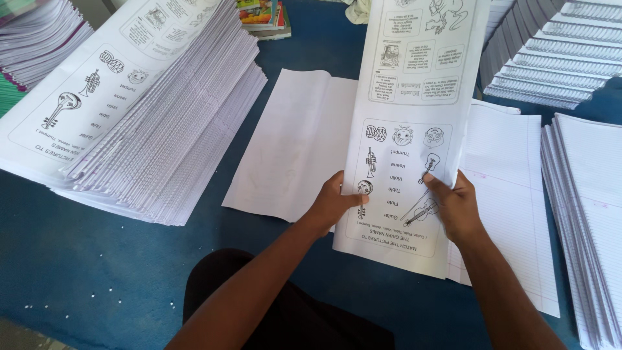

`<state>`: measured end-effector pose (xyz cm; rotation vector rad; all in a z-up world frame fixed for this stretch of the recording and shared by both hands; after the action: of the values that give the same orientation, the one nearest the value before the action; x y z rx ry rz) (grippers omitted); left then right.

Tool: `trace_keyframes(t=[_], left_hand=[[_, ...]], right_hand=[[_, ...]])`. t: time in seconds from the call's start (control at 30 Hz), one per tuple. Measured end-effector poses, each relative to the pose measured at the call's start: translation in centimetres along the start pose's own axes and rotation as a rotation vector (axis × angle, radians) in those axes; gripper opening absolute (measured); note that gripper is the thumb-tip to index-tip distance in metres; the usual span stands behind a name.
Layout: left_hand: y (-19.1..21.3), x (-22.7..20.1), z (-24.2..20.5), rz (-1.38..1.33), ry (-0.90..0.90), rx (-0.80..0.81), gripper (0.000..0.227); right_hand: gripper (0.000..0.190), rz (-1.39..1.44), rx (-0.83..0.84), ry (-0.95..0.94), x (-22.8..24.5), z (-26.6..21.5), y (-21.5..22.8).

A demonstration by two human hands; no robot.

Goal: The person inserts printed sheets into folded paper covers and places the assembled units into a stack. The process is repeated multiple times with consistent hand motions.

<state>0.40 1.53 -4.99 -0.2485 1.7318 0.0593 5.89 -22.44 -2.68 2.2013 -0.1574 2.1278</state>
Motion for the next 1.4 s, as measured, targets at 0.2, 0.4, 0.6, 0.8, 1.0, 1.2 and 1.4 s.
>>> trace_keyframes(t=[0.2,0.4,0.6,0.8,1.0,1.2,1.4], left_hand=[[0.6,-1.4,0.0,0.272,-0.120,-0.176,0.048],[2.9,-4.9,0.3,0.329,-0.211,-0.160,0.046],[7.2,-9.3,0.8,0.368,-0.260,-0.175,0.045],[13.5,-14.2,1.3,0.378,-0.276,-0.167,0.050],[21.0,-20.3,0.8,0.448,-0.241,-0.210,0.055],[27.7,-25.4,-1.1,0.476,-0.133,-0.300,0.056],[33.6,-28.4,-2.9,0.599,-0.110,-0.433,0.054]], right_hand=[[0.031,0.031,0.020,-0.016,0.0,-0.2,-1.5],[0.034,0.067,0.047,0.000,2.0,-0.7,-3.6],[0.039,0.128,0.104,-0.050,6.0,-2.3,-8.3],[0.041,0.138,0.204,-0.087,10.8,-4.7,-14.6],[0.043,0.206,0.338,-0.075,14.6,-6.6,-21.9],[0.046,0.234,0.468,-0.096,17.2,-8.3,-28.8],[0.048,0.243,0.594,-0.072,18.3,-9.6,-35.1]])
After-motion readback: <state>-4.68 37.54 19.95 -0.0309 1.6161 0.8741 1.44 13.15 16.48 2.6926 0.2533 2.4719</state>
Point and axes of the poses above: each hand's wrist, its own z-axis towards the middle knuckle, its own y-axis out of the back of the hand, x = y × z, the point moved 2 cm from there along z, towards the middle knuckle, and after that the axes turned 13 degrees about -x, right-handed, at the moved point
